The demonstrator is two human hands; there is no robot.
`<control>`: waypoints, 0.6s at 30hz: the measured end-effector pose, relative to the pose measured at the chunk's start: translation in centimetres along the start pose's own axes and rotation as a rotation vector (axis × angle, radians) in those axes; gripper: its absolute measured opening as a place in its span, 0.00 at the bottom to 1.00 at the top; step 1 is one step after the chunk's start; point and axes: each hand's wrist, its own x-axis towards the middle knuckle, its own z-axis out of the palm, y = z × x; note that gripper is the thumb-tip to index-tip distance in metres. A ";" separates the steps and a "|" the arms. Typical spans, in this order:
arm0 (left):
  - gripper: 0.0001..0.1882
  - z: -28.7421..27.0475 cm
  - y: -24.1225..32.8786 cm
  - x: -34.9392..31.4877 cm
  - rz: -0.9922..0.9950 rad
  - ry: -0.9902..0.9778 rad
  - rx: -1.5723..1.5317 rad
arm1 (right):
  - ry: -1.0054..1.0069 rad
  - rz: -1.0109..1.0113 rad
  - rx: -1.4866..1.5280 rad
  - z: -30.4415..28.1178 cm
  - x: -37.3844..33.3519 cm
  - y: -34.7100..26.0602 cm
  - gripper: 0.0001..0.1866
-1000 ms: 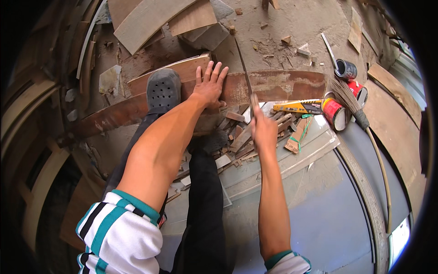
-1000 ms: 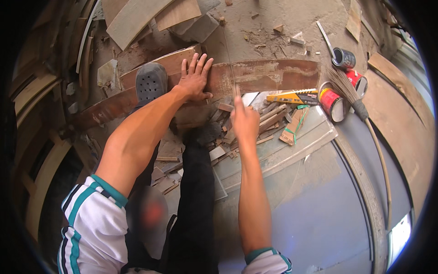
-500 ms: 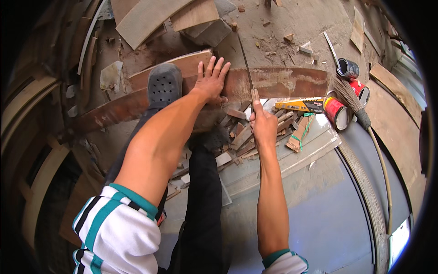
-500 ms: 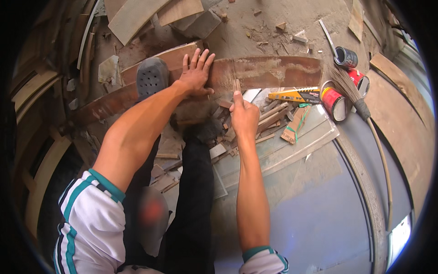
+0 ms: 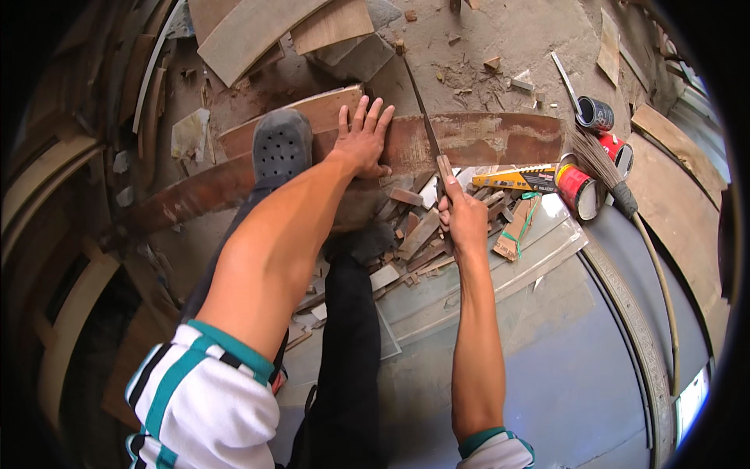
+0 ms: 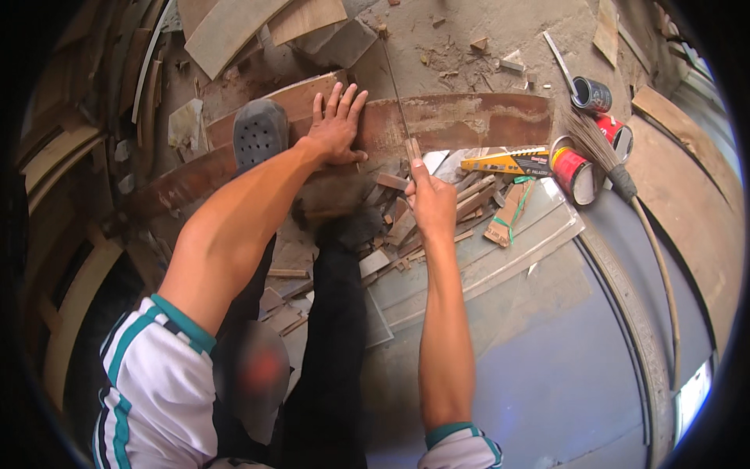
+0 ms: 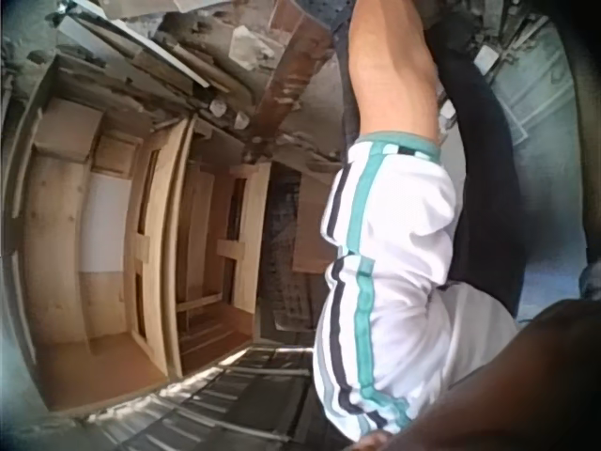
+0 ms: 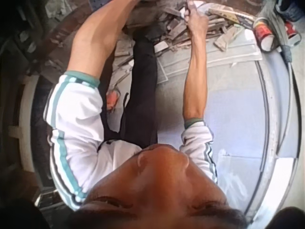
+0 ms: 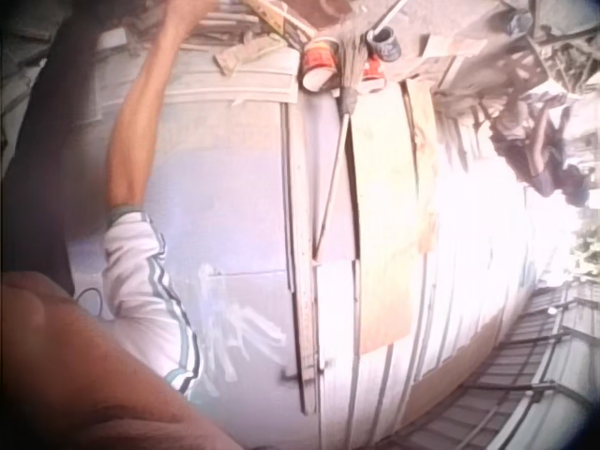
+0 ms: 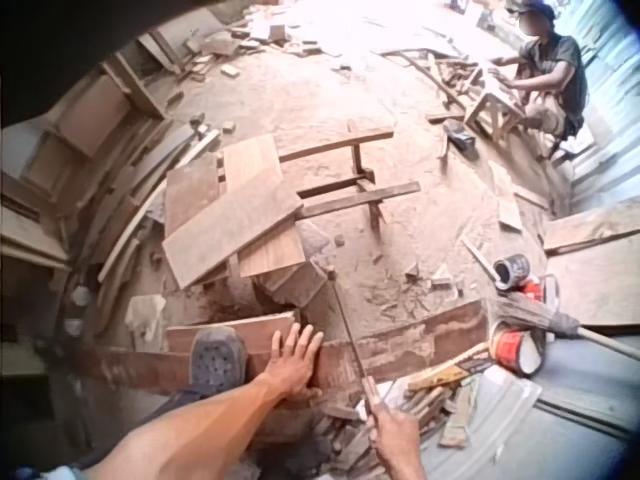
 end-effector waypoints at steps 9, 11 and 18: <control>0.69 0.8 -0.6 -0.2 -0.012 0.030 -0.017 | 0.122 -0.210 -0.070 -0.5 -9.1 5.1 0.31; 0.69 1.0 -0.4 -0.2 -0.004 0.029 -0.024 | 0.103 -0.270 -0.093 1.4 -2.0 3.1 0.31; 0.69 0.7 -0.6 -0.5 -0.011 -0.015 -0.006 | 0.042 -0.124 0.056 1.8 -2.6 2.0 0.30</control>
